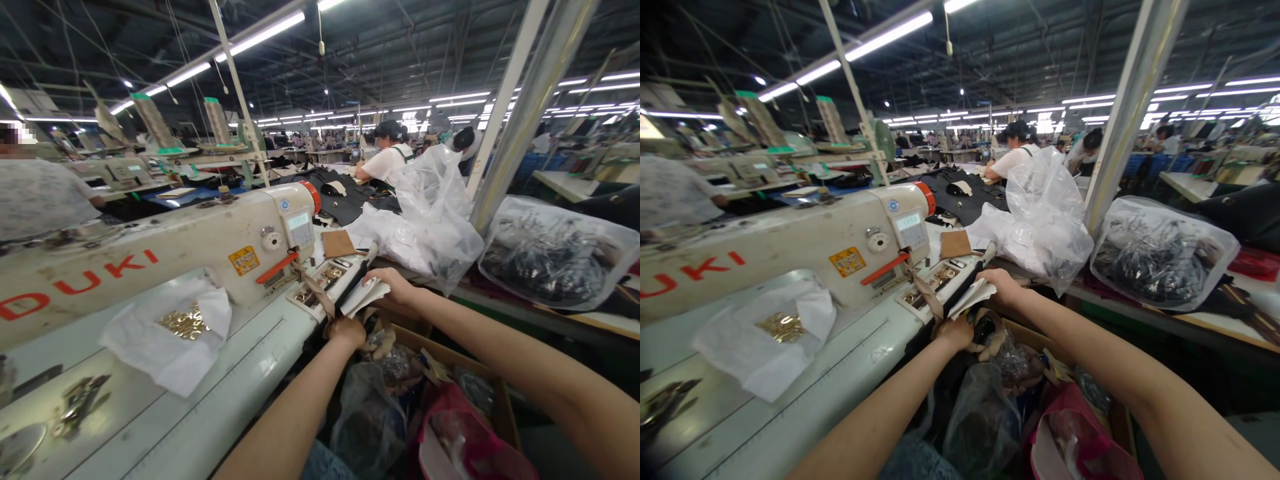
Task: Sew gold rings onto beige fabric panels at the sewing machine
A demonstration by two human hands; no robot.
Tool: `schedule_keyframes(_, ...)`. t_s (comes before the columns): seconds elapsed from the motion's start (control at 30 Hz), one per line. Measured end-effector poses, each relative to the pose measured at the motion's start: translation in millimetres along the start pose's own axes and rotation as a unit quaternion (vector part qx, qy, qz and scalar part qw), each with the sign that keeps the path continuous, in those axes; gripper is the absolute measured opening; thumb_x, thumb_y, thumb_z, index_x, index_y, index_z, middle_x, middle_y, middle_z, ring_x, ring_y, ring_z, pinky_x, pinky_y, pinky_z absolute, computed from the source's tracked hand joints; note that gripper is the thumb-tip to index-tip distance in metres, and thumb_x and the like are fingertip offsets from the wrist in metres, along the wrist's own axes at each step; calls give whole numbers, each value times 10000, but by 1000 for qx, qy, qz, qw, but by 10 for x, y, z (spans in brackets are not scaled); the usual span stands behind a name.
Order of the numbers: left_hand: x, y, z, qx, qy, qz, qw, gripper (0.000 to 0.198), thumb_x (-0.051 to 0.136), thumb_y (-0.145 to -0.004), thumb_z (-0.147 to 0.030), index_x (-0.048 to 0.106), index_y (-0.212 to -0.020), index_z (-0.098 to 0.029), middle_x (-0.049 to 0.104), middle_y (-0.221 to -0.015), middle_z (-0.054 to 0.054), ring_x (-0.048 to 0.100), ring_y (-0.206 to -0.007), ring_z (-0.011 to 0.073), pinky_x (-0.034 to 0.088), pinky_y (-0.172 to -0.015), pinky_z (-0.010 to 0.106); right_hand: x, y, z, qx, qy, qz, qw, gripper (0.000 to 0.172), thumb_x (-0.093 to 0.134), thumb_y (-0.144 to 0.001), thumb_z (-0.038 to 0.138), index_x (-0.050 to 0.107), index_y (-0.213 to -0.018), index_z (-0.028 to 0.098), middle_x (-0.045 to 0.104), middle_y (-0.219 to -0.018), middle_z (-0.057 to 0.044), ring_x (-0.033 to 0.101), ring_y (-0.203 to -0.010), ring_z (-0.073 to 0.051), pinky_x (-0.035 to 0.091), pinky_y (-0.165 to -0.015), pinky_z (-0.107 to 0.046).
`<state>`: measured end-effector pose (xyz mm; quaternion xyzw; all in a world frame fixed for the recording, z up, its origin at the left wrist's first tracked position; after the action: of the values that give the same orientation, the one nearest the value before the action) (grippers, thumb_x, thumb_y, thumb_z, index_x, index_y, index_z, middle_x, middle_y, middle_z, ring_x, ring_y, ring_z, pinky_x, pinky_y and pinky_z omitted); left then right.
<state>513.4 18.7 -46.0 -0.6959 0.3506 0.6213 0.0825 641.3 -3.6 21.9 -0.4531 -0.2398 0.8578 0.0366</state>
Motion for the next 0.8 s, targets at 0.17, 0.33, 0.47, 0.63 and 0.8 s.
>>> schedule_keyframes(0.17,9,38,47,-22,-15,9,1000,318,547,-892,-348,563,-1139,-148,581,-1183,99,574,-1057,236,478,-893,461,93,-26,-38,14,-16,-4,1000,151,577,-594,100,632,-727,147,691,-762,-46,644,-708,-212,471,-673,-269)
schedule_keyframes(0.33,47,88,71,-7,-20,-2,1000,294,544,-894,-342,580,-1110,-145,585,-1187,96,556,-1095,240,446,-932,475,120,-60,1,20,-34,-11,999,173,568,-594,83,639,-744,133,686,-742,-41,640,-683,-209,468,-656,-265)
schedule_keyframes(0.47,79,142,56,23,-28,-18,999,324,558,-882,-352,573,-1129,-144,561,-1235,103,501,-1171,260,386,-987,506,139,-80,25,19,-58,-8,998,146,586,-637,98,646,-765,134,698,-794,-39,658,-756,-213,480,-714,-269)
schedule_keyframes(0.63,73,190,41,29,-28,-29,999,318,539,-893,-359,581,-1118,-139,573,-1227,109,516,-1160,248,394,-984,478,285,-18,-87,53,-59,-7,997,108,578,-690,85,634,-776,117,697,-818,-40,654,-765,-188,493,-692,-253)
schedule_keyframes(0.8,60,234,54,24,-22,-22,999,307,492,-922,-353,577,-1125,-140,620,-1134,97,590,-1049,228,450,-929,470,542,43,-219,96,-4,35,995,95,611,-730,38,618,-793,110,675,-814,-27,633,-763,-155,507,-703,-257)
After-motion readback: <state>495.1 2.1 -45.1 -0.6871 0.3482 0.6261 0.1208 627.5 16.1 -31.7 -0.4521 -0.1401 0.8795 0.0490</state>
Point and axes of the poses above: each hand's wrist, its own y-axis away from the middle knuckle, its own x-axis out of the palm, z = x × y, the point moved 5 cm from there along -y, towards the middle knuckle
